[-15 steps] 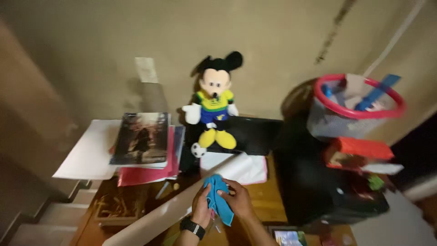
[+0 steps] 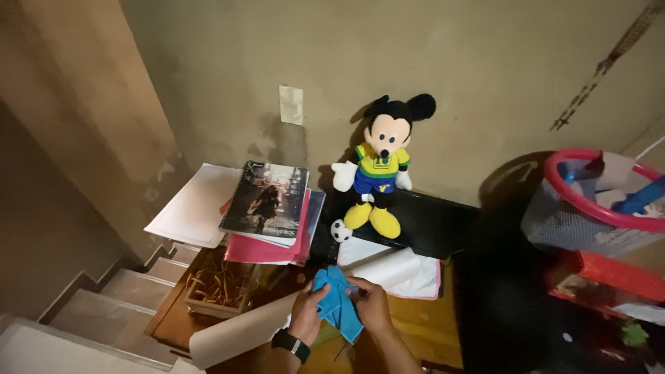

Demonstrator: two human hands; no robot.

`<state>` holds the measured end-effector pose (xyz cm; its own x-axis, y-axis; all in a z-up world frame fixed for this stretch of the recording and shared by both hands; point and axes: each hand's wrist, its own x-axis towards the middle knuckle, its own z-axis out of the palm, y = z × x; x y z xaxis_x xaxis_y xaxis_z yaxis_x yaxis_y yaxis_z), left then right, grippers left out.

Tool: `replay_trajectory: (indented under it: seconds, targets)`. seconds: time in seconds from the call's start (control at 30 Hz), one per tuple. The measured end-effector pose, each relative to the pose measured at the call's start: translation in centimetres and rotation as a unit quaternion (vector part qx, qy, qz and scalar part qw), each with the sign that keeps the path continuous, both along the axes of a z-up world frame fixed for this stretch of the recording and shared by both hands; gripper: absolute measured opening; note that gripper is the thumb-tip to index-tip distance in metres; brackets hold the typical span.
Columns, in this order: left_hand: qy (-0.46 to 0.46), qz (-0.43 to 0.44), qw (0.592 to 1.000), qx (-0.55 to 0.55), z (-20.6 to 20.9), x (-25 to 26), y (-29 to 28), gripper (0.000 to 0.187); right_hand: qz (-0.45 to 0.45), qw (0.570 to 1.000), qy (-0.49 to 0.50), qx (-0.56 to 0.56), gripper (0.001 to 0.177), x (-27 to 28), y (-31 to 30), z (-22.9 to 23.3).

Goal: The person wipes a pair of pink scissors, a green ruler, a green set square, and a yellow set square with a blue cloth, then places each item into a pink mesh basket. The person also wipes a small potted plant and the surface of a black box with the same cloth.

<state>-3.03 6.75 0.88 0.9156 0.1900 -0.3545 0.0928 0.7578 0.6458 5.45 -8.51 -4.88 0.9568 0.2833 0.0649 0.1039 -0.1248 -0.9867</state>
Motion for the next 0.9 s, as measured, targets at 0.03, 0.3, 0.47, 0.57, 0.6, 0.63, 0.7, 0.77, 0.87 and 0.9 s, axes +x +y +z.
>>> replay_trajectory:
  seconds: [0.03, 0.3, 0.47, 0.57, 0.6, 0.63, 0.7, 0.77, 0.87, 0.9]
  targets:
    - [0.0, 0.002, 1.0, 0.0, 0.1, -0.1, 0.2, 0.044, 0.002, 1.0, 0.0, 0.0, 0.034, -0.1, 0.1, -0.1]
    - [0.017, 0.072, 0.997, 0.01, -2.5, 0.7, 0.8, 0.054, -0.043, 0.994, 0.096, 0.005, 0.049, -0.1, 0.0, -0.7]
    - [0.098, 0.04, 0.994, 0.026, -0.7, 0.3, 0.1, 0.054, -0.06, 0.987, 0.136, 0.054, 0.032, -1.0, -0.7, -0.2]
    - [0.104, -0.015, 0.992, 0.068, -2.9, 0.7, -0.5, 0.075, -0.071, 0.978, 0.185, 0.072, 0.041, -2.1, -0.7, 1.1]
    - [0.1, -0.05, 0.988, 0.11, -4.2, 1.0, -0.7, 0.089, -0.067, 0.971, 0.216, 0.074, 0.049, -2.6, -0.7, 1.9]
    - [0.103, -0.054, 0.987, 0.11, -5.4, 1.0, -1.0, 0.089, -0.071, 0.97, 0.219, 0.074, 0.049, -2.7, -0.7, 1.6]
    - [0.087, -0.102, 0.975, 0.175, -7.9, 0.7, -1.4, 0.098, -0.093, 0.968, 0.224, 0.065, 0.08, -3.0, -0.9, 0.7]
    - [0.119, -0.127, 0.971, 0.163, -6.8, 0.3, -1.4, 0.091, -0.097, 0.944, 0.292, 0.118, 0.073, -4.0, -0.9, 0.7]
    - [0.139, -0.132, 0.974, 0.12, -11.1, 0.3, -1.1, 0.078, -0.071, 0.914, 0.365, 0.164, 0.074, -4.1, -1.7, -3.3]
    - [0.13, -0.115, 0.981, 0.087, -13.6, 0.2, -1.0, 0.073, -0.041, 0.912, 0.376, 0.157, 0.078, -4.1, -2.1, -5.4]
